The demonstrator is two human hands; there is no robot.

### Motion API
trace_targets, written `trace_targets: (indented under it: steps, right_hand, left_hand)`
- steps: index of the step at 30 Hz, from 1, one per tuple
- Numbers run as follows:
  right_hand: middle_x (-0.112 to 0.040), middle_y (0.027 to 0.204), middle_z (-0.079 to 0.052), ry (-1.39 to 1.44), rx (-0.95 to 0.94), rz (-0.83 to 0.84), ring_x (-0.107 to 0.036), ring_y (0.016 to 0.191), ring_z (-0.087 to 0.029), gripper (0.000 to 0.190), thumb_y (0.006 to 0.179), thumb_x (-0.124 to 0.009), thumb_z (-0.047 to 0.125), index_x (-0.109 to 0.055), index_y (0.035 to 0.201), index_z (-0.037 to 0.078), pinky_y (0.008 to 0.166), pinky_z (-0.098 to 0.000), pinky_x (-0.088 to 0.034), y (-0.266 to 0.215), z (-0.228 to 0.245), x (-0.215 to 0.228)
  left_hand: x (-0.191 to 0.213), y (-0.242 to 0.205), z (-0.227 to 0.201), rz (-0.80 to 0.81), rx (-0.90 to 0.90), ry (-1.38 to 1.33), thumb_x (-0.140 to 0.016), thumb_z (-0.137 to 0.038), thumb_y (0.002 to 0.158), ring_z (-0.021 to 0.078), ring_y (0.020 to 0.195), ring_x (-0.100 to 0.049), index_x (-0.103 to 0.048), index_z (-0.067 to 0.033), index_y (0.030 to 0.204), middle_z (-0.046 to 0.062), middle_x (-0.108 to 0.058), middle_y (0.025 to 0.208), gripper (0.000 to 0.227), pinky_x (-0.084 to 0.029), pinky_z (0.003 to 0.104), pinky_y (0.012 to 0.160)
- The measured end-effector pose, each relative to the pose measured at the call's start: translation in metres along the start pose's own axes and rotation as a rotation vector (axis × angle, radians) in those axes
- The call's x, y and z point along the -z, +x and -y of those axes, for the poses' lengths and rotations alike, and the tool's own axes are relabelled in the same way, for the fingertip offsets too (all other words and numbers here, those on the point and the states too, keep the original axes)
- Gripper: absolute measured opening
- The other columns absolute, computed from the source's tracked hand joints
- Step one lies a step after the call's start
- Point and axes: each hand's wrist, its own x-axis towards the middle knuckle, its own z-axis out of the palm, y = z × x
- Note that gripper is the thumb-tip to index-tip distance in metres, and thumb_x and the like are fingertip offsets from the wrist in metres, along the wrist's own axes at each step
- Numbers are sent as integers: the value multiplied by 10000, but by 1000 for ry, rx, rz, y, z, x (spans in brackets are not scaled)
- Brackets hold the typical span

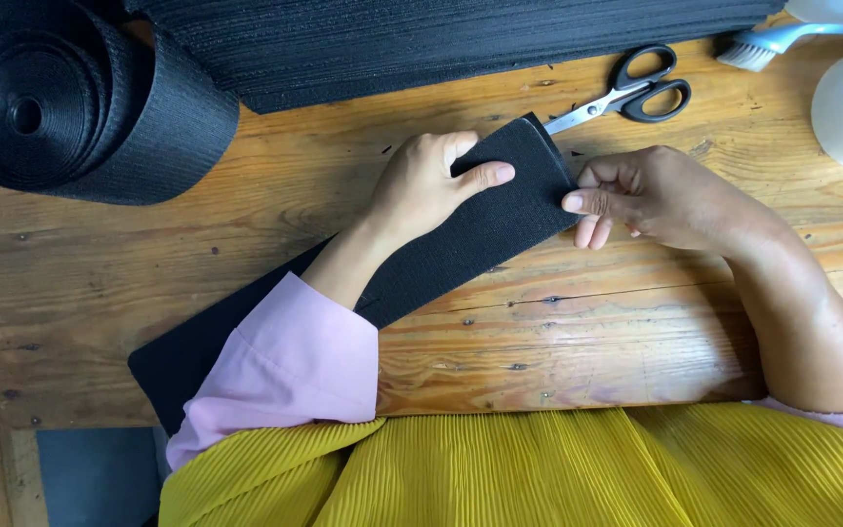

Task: Cutting a segment of thick black strap material from a roll using scissors and trimming the edges.

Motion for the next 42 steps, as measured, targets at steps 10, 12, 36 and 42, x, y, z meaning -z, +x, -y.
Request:
trace_targets:
  steps: [10, 12, 36, 42]
  right_hand:
    - [-884, 851, -64, -117, -12, -1, -816, 762, -183, 309, 1070, -551, 290, -675, 889, 72, 659, -325, -480, -10, 5, 12]
    - [-855, 872, -109, -46, -37, -48, -789, 794, -208, 271, 1110, -517, 222, -682, 959, 68, 656, -338, -443, -10, 3, 16]
    - [-911, 925, -21, -224, -57, 104, -832, 826, -145, 291, 1034, -552, 308, -754, 972, 108, 677, -316, -516, -7, 6, 16]
    - [-907, 927, -46, -140, -15, 118, -838, 821, -164, 307, 1063, -516, 263, -740, 955, 84, 669, -315, -488, -8, -1, 19]
  left_hand:
    - [0, -1, 0, -11, -20, -14, -684, -553, 946, 91, 610, -359, -453, -153, 690, -63, -371, 634, 528, -315, 354, 558]
    - [0, -1, 1, -12, -14, -6, -701, -544, 953, 100, 609, -336, -402, -157, 692, -62, -335, 643, 555, -306, 348, 559]
    - [-2, 0, 2, -29, -24, 38, -694, -573, 943, 124, 568, -337, -410, -154, 684, -35, -352, 596, 568, -308, 370, 545]
    - [0, -1, 0, -17, -13, 3, -705, -552, 949, 105, 589, -297, -402, -153, 690, -53, -313, 626, 564, -286, 348, 541]
